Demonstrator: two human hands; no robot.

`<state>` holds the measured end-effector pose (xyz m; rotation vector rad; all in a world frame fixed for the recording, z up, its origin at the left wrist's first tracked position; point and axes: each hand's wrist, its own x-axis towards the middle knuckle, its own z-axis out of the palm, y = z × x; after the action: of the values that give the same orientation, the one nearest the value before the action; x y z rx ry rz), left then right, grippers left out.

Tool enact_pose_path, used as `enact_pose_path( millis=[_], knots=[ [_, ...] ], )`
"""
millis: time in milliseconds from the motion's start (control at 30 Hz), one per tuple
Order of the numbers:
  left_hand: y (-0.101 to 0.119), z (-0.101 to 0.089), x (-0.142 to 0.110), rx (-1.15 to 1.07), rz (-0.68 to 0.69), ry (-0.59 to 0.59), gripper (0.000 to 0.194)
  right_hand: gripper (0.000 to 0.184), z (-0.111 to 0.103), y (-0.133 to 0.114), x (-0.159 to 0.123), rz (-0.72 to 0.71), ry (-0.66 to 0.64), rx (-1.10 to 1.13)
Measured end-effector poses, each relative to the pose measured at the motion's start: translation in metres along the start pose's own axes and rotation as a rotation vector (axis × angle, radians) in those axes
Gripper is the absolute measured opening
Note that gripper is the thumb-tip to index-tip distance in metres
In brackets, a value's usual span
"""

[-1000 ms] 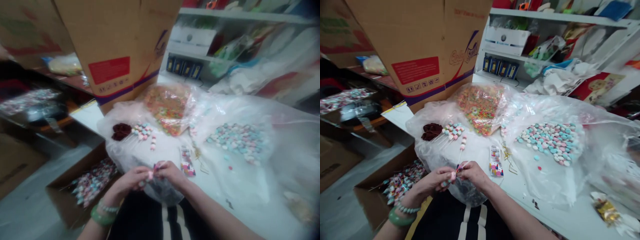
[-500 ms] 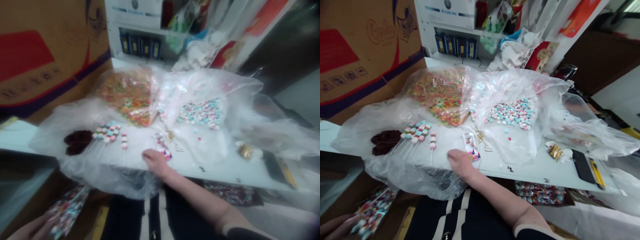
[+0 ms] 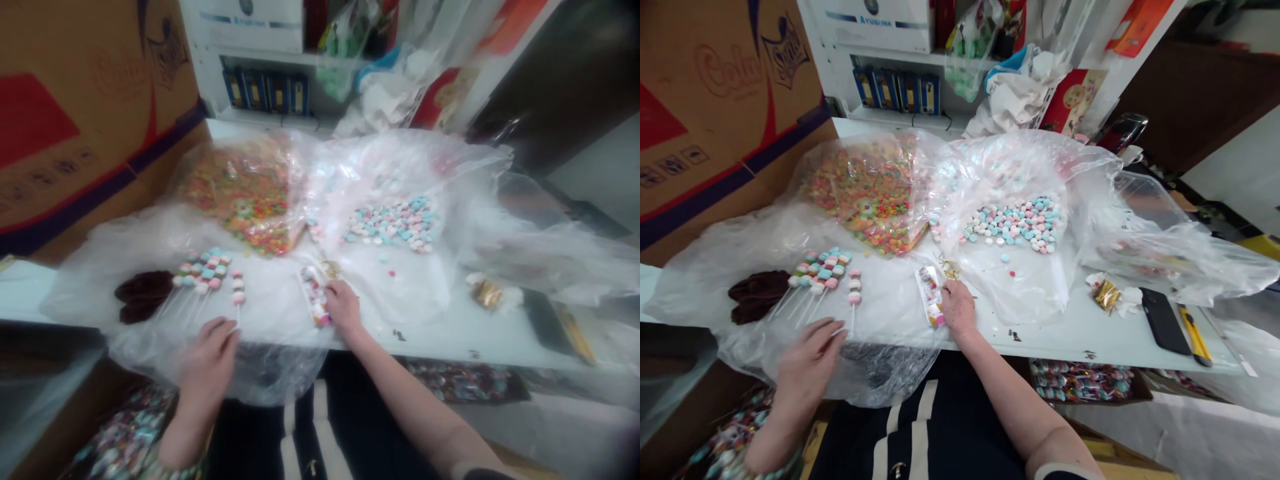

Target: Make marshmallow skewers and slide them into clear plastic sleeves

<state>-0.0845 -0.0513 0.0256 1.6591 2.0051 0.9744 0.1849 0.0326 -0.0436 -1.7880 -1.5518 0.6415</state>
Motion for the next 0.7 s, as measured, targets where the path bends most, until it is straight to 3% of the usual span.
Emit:
enact_pose_path(
  millis=[67,133,200,267,367,533,600,700],
  knots=[
    [0.023,0.025,0.005,-0.208,-0.077,-0.157,0.023,0.018,-0.004,-0.001,0.0,-0.013,0.052,0.05],
    [0.04,0.045,0.006,-0.418,-0.285,-0.302,0.027,0.016,-0.009,-0.008,-0.002,-0.016,0.07,0.166],
    [0.052,0.06,0.007,-0.637,-0.501,-0.397,0.04,0.013,-0.011,-0.022,-0.009,0.0,-0.012,0.365],
    [0.06,0.07,0.006,-0.866,-0.638,-0.445,0.048,0.01,-0.011,-0.039,-0.02,0.055,-0.182,0.587],
    [0.065,0.078,0.005,-1.128,-0.73,-0.369,0.041,0.013,-0.002,-0.058,-0.036,0.172,-0.382,0.817],
    [0.057,0.077,0.001,-1.255,-0.739,0.04,0.035,0.031,0.026,-0.068,-0.047,0.34,-0.509,0.971],
    [0.051,0.073,0.001,-1.285,-0.761,0.033,0.036,0.026,0.034,-0.07,-0.045,0.337,-0.527,0.947],
    [0.038,0.068,0.002,-1.276,-0.781,-0.083,0.038,0.015,0.038,-0.076,-0.041,0.267,-0.544,0.875]
  ],
)
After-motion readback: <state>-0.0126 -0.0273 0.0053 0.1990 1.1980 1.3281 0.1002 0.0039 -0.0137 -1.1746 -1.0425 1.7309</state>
